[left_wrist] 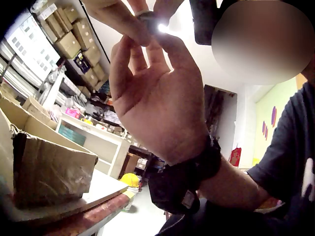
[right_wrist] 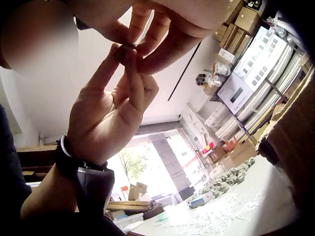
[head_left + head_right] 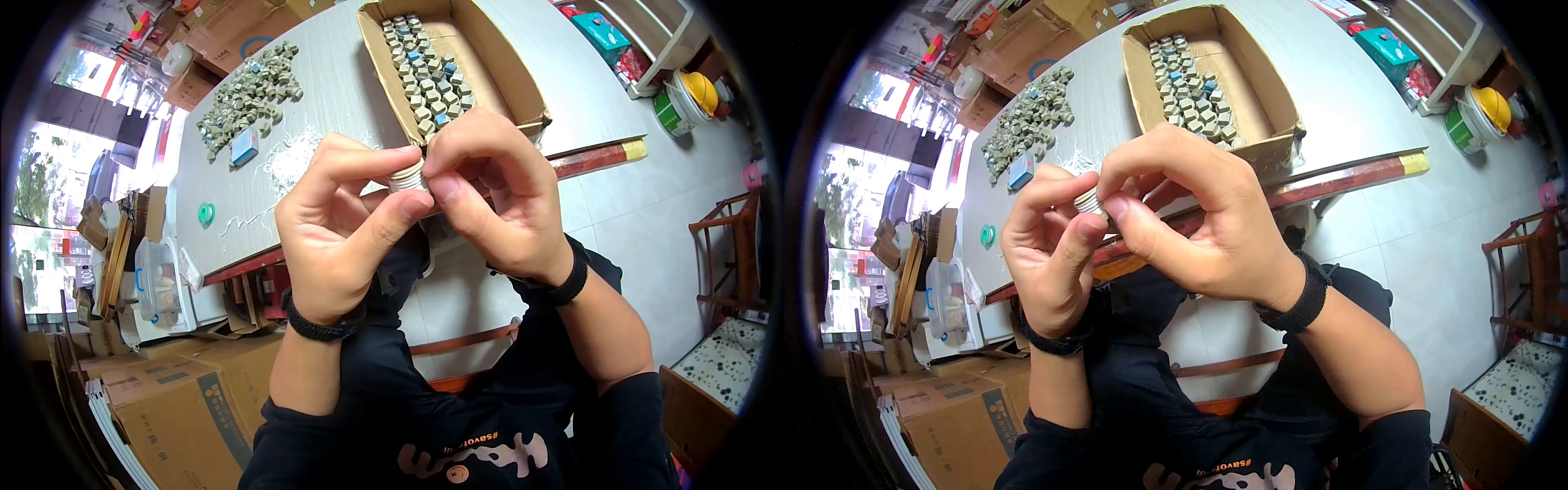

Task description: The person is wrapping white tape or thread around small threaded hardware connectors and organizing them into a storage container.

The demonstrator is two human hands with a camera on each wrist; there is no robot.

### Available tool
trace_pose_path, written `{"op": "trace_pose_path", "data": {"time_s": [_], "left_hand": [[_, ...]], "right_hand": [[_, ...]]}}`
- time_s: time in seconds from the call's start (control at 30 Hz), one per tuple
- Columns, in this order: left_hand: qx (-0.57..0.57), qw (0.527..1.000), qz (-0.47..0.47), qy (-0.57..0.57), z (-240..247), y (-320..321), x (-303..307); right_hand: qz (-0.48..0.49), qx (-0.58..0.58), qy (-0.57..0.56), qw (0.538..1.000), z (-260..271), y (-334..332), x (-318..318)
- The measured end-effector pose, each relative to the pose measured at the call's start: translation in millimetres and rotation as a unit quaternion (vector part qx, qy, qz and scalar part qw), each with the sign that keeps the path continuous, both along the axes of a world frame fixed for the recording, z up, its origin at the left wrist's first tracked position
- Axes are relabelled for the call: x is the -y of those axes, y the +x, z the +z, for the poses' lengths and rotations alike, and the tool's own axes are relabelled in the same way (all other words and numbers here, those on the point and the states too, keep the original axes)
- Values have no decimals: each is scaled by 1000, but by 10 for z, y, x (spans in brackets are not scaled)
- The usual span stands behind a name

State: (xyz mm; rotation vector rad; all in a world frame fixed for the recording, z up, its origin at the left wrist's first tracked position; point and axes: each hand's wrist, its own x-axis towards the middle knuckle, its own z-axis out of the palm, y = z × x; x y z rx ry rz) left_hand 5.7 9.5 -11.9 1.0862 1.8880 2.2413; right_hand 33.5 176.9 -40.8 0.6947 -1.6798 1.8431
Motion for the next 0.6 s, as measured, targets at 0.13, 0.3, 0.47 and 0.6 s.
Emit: {"op": "trace_pose_path", "data": {"time_s": [0.13,0.3,0.47,0.6], "left_hand": [[13,1000,14,-10,4,18,-4],[16,999,34,-33,-3,25,-4],[27,999,24,-21,10,34,-2],[3,1000,25,-17,11,24,4]], "right_hand": [[1,7,25,1000,31,0,-22],[15,22,72,997,73,10,-74],[10,8,47,999,59,11,-58],[8,18,19,1000,60,38,-25]]}}
